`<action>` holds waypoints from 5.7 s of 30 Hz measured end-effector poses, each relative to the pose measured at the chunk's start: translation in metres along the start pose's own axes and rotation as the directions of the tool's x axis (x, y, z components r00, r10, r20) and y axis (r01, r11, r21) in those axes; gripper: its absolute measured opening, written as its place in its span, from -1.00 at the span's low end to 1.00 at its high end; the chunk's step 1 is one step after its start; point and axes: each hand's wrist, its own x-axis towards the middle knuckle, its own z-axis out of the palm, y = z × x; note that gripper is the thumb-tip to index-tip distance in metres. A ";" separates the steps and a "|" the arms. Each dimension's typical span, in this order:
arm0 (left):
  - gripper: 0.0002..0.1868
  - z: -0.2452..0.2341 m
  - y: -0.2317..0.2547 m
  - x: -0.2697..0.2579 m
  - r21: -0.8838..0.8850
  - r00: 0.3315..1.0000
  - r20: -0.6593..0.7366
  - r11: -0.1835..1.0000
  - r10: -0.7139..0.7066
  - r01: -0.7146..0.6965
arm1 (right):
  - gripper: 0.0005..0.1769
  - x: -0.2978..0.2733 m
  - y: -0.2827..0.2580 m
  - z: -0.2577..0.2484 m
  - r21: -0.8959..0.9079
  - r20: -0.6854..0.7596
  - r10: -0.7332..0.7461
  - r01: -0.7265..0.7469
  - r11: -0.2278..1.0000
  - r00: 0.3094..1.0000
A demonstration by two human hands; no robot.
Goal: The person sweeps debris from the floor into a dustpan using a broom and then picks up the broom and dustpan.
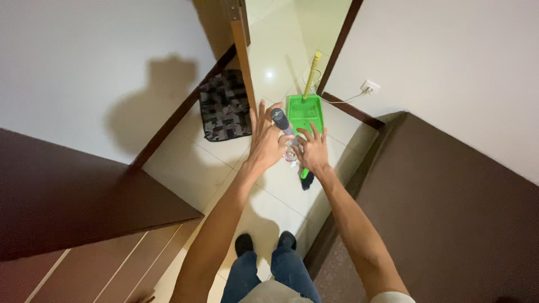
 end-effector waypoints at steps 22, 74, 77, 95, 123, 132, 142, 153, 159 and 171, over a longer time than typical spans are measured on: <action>-0.70 -0.090 -0.048 -0.040 -0.417 0.956 -0.202 0.864 0.214 -0.282 | -0.56 0.007 -0.143 -0.136 -0.006 -0.087 -0.118 0.118 0.993 0.989; -0.63 0.137 -0.142 -0.061 0.115 0.978 -0.080 0.973 -0.191 0.200 | -0.40 0.010 -0.027 -0.164 0.585 -0.096 0.076 -0.006 0.811 0.992; -0.64 0.130 -0.124 -0.049 0.141 0.989 -0.047 0.980 -0.138 0.143 | -0.62 0.012 -0.019 -0.173 0.550 -0.078 0.115 -0.053 0.833 0.990; -0.71 0.037 -0.165 -0.033 -0.040 0.957 0.013 0.957 0.289 -0.288 | -0.25 0.030 -0.136 -0.172 0.648 -0.232 0.382 -0.150 0.747 0.895; -0.66 0.188 -0.291 -0.063 0.158 0.946 0.305 0.973 0.113 -0.167 | -0.15 -0.040 -0.094 0.060 0.816 0.143 0.611 -0.442 0.372 0.778; -0.66 0.238 -0.160 -0.032 0.082 0.938 0.306 0.977 0.162 -0.195 | -0.11 -0.085 0.006 -0.034 0.830 0.136 0.600 -0.422 0.366 0.788; -0.59 0.319 0.006 -0.011 0.123 0.910 0.369 0.960 0.191 -0.252 | -0.24 -0.181 0.148 -0.110 0.602 0.021 0.595 -0.485 0.634 0.803; -0.58 0.348 0.138 0.003 -0.013 0.877 0.276 0.914 0.394 -0.406 | -0.50 -0.246 0.209 -0.217 0.524 -0.067 0.635 -0.515 0.678 0.769; -0.62 0.336 0.152 0.014 -0.073 0.905 0.217 0.931 0.366 -0.359 | -0.28 -0.227 0.176 -0.275 0.466 -0.147 0.562 -0.444 0.765 0.814; -0.76 0.201 0.099 0.000 -0.053 0.852 0.234 0.881 0.469 -0.470 | -0.74 -0.188 0.075 -0.283 0.474 -0.244 0.531 -0.378 0.795 0.811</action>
